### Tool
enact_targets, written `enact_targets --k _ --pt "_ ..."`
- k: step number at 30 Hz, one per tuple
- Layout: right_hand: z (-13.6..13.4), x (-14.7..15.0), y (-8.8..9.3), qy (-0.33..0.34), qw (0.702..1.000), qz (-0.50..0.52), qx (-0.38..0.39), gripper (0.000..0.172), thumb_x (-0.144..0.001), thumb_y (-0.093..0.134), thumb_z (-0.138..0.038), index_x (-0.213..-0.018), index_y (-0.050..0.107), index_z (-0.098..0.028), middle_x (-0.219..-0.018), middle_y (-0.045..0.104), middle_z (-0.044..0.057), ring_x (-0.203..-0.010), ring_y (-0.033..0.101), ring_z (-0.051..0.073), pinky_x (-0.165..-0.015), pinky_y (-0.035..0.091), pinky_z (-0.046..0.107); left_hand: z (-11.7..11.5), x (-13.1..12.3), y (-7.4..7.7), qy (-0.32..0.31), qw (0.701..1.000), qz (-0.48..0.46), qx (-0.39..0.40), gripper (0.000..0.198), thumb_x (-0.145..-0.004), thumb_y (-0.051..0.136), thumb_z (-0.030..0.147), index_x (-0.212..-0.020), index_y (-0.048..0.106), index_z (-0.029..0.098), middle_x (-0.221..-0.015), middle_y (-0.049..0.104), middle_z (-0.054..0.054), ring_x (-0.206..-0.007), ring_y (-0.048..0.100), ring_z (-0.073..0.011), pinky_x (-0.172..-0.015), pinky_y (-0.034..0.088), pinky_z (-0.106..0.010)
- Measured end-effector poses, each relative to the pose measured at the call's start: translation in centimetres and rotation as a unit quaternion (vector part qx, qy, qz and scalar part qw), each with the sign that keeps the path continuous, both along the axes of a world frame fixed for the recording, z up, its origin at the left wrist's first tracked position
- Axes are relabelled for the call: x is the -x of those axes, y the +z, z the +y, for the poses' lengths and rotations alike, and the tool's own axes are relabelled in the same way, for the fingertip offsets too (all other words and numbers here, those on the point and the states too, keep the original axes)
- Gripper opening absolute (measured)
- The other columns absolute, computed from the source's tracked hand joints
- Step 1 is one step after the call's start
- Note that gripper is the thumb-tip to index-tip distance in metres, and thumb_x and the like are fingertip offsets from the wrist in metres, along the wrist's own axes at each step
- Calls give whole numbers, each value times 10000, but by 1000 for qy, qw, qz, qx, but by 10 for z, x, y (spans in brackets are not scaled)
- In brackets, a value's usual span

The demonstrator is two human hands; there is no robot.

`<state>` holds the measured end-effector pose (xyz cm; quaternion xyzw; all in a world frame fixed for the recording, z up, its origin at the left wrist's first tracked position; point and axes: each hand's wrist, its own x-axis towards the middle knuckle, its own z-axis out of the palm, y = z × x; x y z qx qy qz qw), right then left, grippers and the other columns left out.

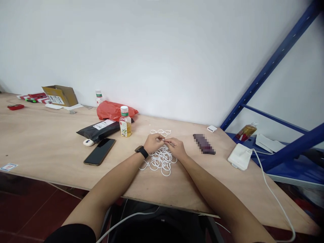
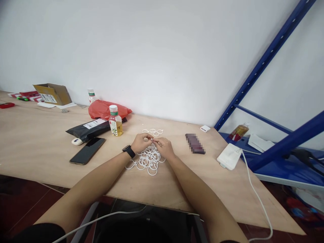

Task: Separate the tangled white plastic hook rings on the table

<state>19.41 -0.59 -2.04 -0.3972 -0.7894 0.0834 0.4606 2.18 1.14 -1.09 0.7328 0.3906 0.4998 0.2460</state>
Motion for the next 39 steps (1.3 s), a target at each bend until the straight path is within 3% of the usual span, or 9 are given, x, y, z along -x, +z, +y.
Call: enact_targets --k 4,7,10,13,19,25,29,32,39 --pt "-3 4 -1 4 1000 -15 2 162 -877 581 -297 -928 731 -260 -897 740 40 -859 673 207 -832 526 368 1 1 2 12 1000 27 11 162 -708 537 88 -714 686 150 -709 690 -12 -698 623 -141 -717 506 -259" --pt "4 -1 -2 -1 1000 -2 16 186 -866 600 -335 -980 715 -245 -932 733 49 -887 666 206 -841 518 353 1 4 2 -5 999 50 16 220 -736 494 85 -801 695 146 -779 699 -25 -726 619 -142 -724 498 -257" --pt "27 -12 -3 -46 998 3 43 258 -905 526 -347 -1073 681 -226 -1063 706 66 -989 640 208 -862 506 351 0 7 1 -31 993 112 -11 250 -737 512 95 -884 704 155 -871 708 -38 -776 623 -153 -773 496 -275" --pt "59 -23 -7 -91 989 -90 76 275 -892 506 -236 -1113 666 -199 -1130 684 87 -1053 604 224 -940 461 387 -2 7 1 -62 982 176 -39 215 -743 548 128 -869 716 173 -921 716 -38 -827 635 -161 -824 486 -277" --pt "97 -38 -20 -185 949 -214 137 258 -816 601 -219 -1057 688 -256 -1191 642 96 -1044 582 261 -918 439 426 -2 10 1 -28 965 257 -44 237 -850 541 300 -765 730 184 -866 733 -42 -804 650 -170 -821 467 -283" --pt "73 -53 -13 -199 944 -218 145 92 -825 603 -219 -853 690 -212 -953 671 91 -949 596 239 -847 445 364 2 12 0 36 972 233 -26 277 -881 534 364 -789 727 188 -873 732 -60 -855 646 -193 -862 465 -319" --pt "39 -49 -3 -89 981 -158 66 130 -871 547 -196 -919 667 -215 -987 678 64 -974 597 213 -882 450 362 4 8 -3 21 991 134 -3 307 -900 516 373 -1046 703 178 -1027 722 -73 -900 650 -190 -855 496 -317" --pt "16 -39 3 -3 987 -162 13 128 -888 555 -229 -917 679 -239 -1121 667 61 -1078 576 226 -949 434 409 6 5 -6 -25 997 74 14 351 -908 508 350 -1166 659 165 -1121 701 -83 -945 655 -184 -850 513 -307" --pt "-4 -20 9 48 980 -185 -49 217 -880 546 -186 -1019 700 -252 -1137 675 77 -1075 590 238 -944 467 462 5 4 -8 -30 997 68 15 279 -838 579 250 -1071 707 166 -845 749 -30 -743 671 -144 -758 534 -274"
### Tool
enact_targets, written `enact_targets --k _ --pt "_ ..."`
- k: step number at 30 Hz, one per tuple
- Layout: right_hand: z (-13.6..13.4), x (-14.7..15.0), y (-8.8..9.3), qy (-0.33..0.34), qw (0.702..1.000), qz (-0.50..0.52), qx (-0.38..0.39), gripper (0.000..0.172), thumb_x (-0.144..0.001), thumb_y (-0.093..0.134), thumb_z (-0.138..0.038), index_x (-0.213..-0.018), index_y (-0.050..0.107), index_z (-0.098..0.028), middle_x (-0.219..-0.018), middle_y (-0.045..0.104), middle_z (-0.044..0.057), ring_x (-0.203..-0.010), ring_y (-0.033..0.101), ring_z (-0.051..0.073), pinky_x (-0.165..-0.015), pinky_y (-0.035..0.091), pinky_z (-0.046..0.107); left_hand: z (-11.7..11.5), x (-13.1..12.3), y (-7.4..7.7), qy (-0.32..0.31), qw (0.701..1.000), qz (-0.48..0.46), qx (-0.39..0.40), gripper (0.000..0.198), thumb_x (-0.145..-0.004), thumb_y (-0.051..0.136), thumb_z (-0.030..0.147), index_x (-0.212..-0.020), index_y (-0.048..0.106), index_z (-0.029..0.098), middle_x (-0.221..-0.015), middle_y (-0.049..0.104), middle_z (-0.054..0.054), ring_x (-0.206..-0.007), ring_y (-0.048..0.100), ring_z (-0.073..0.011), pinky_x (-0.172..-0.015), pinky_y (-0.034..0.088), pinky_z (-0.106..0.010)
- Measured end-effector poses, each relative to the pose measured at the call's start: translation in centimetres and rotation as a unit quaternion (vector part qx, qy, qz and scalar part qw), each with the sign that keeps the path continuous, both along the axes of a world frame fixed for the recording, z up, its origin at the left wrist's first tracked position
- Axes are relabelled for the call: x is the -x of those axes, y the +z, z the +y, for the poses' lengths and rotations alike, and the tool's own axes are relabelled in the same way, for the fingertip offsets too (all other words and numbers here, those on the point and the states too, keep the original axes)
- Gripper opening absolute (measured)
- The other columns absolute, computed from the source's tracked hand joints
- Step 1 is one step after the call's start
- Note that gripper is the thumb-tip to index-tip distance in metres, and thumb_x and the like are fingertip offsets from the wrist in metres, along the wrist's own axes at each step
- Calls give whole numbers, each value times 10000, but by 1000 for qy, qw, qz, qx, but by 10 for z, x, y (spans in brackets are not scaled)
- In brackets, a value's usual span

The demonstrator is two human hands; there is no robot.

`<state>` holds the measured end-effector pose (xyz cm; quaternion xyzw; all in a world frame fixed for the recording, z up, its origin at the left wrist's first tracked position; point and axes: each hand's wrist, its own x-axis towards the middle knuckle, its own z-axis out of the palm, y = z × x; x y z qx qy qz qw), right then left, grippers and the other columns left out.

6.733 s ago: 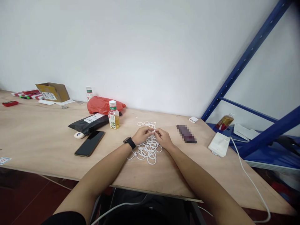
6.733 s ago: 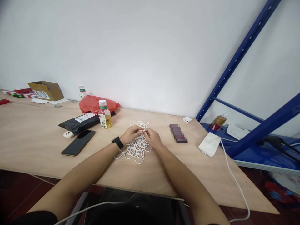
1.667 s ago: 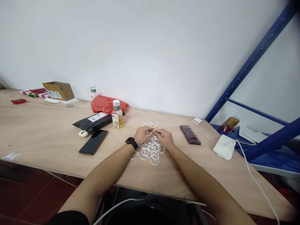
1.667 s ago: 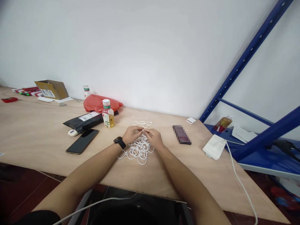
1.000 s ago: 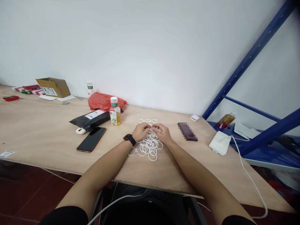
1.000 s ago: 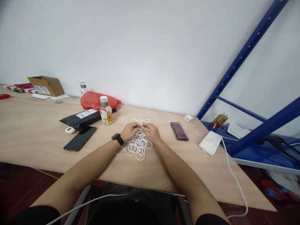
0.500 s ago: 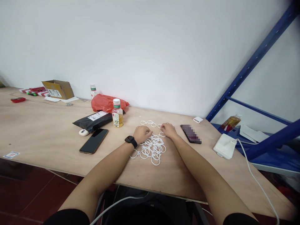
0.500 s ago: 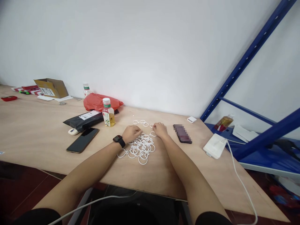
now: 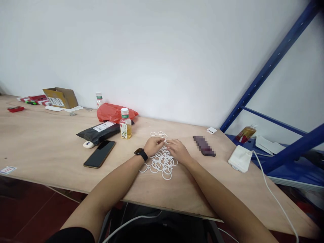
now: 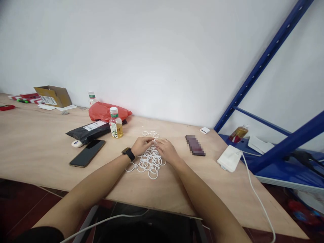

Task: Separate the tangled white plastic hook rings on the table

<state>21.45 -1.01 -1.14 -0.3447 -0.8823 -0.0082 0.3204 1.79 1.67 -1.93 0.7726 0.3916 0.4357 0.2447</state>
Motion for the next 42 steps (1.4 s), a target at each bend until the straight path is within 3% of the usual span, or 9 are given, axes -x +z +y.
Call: enact_targets --k 5,12,24,33,38,42 --pt "-4 5 0 3 998 65 -10 321 -857 508 -135 -1083 695 -267 -1105 688 65 -1048 619 221 -933 502 448 -4 -1 1 -13 999 -30 14 297 -810 569 188 -1076 699 159 -790 742 -14 -689 666 -127 -706 534 -247" --pt "-5 10 -4 1 996 90 5 288 -894 462 -155 -1007 713 -240 -1065 705 63 -988 662 192 -890 550 379 -8 -3 5 -11 999 -50 19 164 -754 619 182 -881 717 145 -775 732 -23 -700 660 -130 -668 525 -228" --pt "-7 14 -1 -23 995 92 29 185 -925 489 -242 -970 668 -227 -932 699 66 -879 647 206 -817 517 348 -12 -4 12 -5 999 -44 8 92 -689 584 123 -717 670 138 -652 653 6 -618 565 -108 -613 452 -212" --pt "-6 16 -4 -2 993 116 17 144 -900 506 -185 -899 647 -215 -892 689 53 -840 636 191 -777 503 323 -8 -3 7 -31 999 -29 0 203 -712 468 66 -692 656 143 -668 655 2 -654 578 -116 -655 442 -223" --pt "5 8 -7 -51 985 157 54 160 -884 582 -304 -988 665 -215 -946 701 56 -854 642 192 -798 504 327 -9 3 8 -38 999 -30 -15 293 -692 500 66 -892 698 149 -858 716 -32 -779 634 -147 -751 489 -256" --pt "40 -4 -11 -133 969 163 125 233 -905 515 -299 -1048 667 -195 -1003 701 65 -881 642 186 -795 500 313 -14 3 12 -57 998 26 -7 266 -704 518 88 -855 726 158 -880 740 -32 -814 662 -156 -795 500 -257"
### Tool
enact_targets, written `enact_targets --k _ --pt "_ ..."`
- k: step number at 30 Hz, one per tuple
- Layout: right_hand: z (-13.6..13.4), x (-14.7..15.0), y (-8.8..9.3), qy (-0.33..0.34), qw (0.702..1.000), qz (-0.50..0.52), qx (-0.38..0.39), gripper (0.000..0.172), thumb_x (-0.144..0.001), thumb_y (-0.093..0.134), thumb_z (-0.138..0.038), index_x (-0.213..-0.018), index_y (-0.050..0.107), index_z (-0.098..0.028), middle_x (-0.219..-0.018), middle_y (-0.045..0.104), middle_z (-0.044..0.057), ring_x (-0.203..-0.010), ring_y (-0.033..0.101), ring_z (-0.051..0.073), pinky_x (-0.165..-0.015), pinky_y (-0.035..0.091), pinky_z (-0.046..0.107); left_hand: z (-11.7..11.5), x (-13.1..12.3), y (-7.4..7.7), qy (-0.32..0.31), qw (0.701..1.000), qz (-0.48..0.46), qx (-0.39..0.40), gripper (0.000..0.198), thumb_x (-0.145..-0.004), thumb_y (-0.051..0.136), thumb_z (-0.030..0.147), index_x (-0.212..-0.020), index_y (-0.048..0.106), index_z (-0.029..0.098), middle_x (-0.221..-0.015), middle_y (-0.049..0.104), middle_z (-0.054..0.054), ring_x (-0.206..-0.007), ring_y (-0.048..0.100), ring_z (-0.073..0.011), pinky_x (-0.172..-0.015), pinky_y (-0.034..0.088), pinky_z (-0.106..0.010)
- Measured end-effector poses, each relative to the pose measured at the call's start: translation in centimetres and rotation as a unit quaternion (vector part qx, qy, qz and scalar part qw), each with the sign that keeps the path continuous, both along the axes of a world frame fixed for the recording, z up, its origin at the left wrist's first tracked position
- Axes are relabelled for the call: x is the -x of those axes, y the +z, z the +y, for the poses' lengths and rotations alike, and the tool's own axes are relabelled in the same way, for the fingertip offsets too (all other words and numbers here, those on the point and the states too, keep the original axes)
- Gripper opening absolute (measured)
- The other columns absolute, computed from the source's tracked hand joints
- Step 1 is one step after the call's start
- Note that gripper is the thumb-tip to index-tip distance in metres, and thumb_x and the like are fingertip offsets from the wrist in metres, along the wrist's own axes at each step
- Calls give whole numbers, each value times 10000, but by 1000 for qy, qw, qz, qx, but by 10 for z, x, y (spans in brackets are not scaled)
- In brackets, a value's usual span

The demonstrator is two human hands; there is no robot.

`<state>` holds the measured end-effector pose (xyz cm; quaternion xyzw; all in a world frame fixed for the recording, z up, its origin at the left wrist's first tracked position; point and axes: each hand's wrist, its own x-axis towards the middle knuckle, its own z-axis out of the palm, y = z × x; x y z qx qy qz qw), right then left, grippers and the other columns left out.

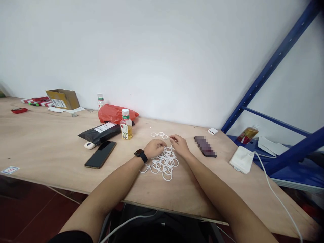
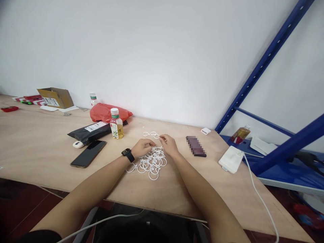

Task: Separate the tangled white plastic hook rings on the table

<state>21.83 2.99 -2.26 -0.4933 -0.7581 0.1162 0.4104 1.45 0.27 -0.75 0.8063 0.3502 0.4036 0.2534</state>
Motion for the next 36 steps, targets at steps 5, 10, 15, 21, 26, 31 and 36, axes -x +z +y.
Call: enact_targets --k 5,10,15,21,26,31,36 --pt "46 2 -1 -22 979 -182 85 387 -895 494 -210 -1271 580 -166 -1191 627 126 -1086 580 207 -947 423 312 -1 -2 0 -10 1000 11 0 225 -785 517 155 -845 735 156 -818 741 -18 -747 660 -132 -729 490 -221" --pt "53 10 5 -6 947 -299 118 259 -877 526 -209 -1087 678 -199 -1101 640 103 -992 596 197 -859 413 262 6 1 -4 41 998 30 -20 204 -811 532 200 -846 730 163 -813 738 -21 -735 651 -139 -718 484 -235" --pt "29 -2 13 -31 951 -290 106 181 -896 485 -185 -945 657 -159 -998 630 102 -936 582 189 -810 408 264 9 1 -6 79 996 33 -17 210 -822 546 224 -915 728 173 -866 740 -33 -766 656 -157 -749 494 -264" --pt "-30 -4 16 94 979 -172 -48 143 -921 481 -180 -955 619 -202 -1120 585 82 -1087 531 190 -937 433 330 12 -5 -11 56 994 -81 47 363 -858 547 269 -1183 645 139 -1048 721 -86 -869 672 -176 -804 519 -295" --pt "-52 8 16 119 971 -176 -109 151 -910 501 -161 -949 635 -215 -1154 570 91 -1079 543 216 -932 478 400 13 -6 -13 -2 982 -157 101 301 -812 593 210 -1087 673 116 -888 739 -79 -845 689 -178 -784 531 -290" --pt "-49 13 16 127 967 -168 -142 175 -911 486 -150 -951 646 -208 -1152 569 103 -1080 553 221 -929 495 414 14 -7 -9 -2 963 -216 160 218 -764 584 122 -967 658 94 -802 725 -70 -780 695 -160 -696 529 -247" --pt "-50 12 14 131 970 -157 -129 181 -910 493 -166 -972 653 -221 -1163 568 101 -1090 554 219 -918 503 402 12 -7 -5 8 961 -220 167 181 -732 581 82 -896 657 95 -736 708 -44 -683 666 -126 -631 515 -217"
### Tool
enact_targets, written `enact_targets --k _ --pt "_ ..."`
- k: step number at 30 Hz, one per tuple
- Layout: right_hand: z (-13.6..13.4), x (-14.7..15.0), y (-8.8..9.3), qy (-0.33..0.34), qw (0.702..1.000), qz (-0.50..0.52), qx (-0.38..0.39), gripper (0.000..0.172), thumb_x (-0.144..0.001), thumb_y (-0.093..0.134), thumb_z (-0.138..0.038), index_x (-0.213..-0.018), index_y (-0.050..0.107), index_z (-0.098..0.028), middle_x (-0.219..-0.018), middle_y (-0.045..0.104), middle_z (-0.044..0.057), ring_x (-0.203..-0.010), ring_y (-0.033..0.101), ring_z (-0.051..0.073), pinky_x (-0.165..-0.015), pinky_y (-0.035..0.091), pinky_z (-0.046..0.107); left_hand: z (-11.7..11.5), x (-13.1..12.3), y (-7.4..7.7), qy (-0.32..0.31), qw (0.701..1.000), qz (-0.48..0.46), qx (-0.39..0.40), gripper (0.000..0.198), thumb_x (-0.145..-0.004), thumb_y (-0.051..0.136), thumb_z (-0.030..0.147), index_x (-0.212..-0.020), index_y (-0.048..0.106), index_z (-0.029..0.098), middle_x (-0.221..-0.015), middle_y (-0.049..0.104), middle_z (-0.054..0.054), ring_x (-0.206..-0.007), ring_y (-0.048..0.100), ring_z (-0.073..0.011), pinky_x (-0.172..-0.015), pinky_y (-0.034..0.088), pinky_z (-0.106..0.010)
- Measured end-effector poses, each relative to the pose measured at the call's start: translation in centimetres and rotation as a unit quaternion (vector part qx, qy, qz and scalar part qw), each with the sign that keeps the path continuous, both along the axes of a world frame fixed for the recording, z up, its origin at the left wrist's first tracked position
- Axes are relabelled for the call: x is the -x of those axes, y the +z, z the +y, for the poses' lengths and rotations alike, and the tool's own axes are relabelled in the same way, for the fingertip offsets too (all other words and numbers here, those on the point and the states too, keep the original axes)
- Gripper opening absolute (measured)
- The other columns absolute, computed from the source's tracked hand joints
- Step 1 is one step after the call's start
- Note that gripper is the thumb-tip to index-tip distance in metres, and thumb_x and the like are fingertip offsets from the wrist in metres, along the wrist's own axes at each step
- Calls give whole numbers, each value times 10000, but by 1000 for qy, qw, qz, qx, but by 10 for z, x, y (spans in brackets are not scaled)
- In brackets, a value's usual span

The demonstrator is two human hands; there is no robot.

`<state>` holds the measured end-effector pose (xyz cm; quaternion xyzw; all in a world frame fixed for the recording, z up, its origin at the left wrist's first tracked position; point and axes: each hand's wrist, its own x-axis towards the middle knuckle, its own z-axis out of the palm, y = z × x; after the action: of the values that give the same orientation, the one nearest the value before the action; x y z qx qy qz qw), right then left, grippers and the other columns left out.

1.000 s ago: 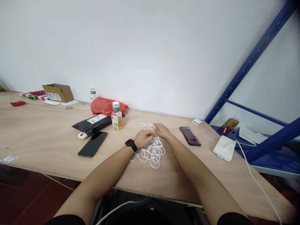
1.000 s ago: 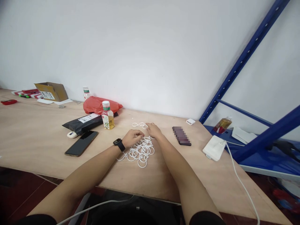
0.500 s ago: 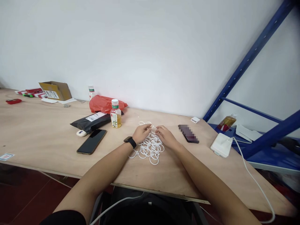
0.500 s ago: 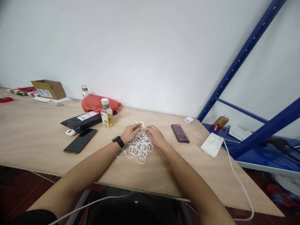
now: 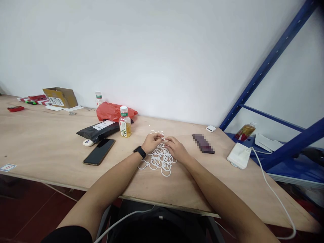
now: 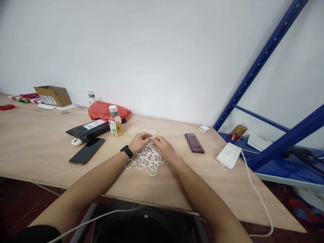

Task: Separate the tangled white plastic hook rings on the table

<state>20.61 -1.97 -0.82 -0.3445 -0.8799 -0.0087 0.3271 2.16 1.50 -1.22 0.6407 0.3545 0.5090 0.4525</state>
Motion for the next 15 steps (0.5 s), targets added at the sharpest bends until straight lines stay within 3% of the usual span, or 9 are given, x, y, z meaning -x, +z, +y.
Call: enact_targets --k 9,15 --pt "1 1 0 -1 1000 1 -4 211 -923 473 -195 -965 678 -223 -1053 611 104 -1016 564 224 -892 494 403 -2 -1 2 44 998 39 -33 158 -667 552 97 -782 661 102 -623 633 7 -532 530 -71 -511 413 -172" --pt "-3 8 -1 29 1000 -1 6 199 -922 484 -223 -951 680 -233 -994 649 83 -975 580 210 -897 478 374 3 -1 -2 65 994 64 -59 155 -667 482 75 -657 631 117 -611 629 -3 -565 555 -93 -555 431 -191"
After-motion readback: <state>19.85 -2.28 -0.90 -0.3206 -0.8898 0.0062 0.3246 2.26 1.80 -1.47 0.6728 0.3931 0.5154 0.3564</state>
